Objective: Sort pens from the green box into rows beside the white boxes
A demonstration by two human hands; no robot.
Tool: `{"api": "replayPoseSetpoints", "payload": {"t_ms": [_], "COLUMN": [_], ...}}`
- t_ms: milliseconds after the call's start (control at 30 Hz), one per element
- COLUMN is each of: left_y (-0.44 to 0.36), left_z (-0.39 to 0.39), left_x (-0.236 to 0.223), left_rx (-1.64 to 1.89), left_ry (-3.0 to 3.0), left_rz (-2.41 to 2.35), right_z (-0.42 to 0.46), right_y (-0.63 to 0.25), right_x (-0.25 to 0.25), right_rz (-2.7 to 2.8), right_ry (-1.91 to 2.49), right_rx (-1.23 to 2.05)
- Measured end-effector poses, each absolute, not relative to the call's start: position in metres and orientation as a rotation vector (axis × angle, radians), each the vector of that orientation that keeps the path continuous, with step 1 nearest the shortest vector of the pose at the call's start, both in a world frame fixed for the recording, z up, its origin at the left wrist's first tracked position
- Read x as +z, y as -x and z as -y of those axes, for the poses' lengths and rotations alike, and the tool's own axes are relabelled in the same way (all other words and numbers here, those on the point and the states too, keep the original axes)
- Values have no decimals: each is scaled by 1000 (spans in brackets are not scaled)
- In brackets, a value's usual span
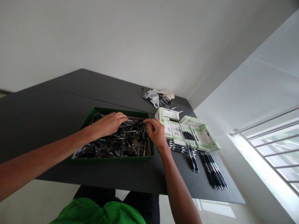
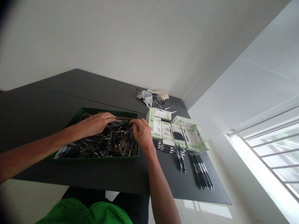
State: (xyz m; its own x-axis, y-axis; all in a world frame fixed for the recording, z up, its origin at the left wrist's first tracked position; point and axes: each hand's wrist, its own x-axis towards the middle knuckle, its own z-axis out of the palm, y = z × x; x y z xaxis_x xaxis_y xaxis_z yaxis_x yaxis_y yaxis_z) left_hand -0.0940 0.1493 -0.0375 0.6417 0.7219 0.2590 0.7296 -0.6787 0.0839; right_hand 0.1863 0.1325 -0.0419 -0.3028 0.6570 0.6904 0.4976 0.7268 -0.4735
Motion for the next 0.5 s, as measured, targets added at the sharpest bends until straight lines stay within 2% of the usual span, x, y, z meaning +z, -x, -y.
{"api": "replayPoseSetpoints", "payload": {"t_ms": [500], "left_y": [96], "left_z": [-149], "left_x": [-43], "left_rx": [-374], "left_ry": [2809], "left_rz": [1303], "right_z": [-133], "right_y": [-187], "right_x": [-43], "right_rz": [1969], "right_ry": [881], "right_rx": [217]}}
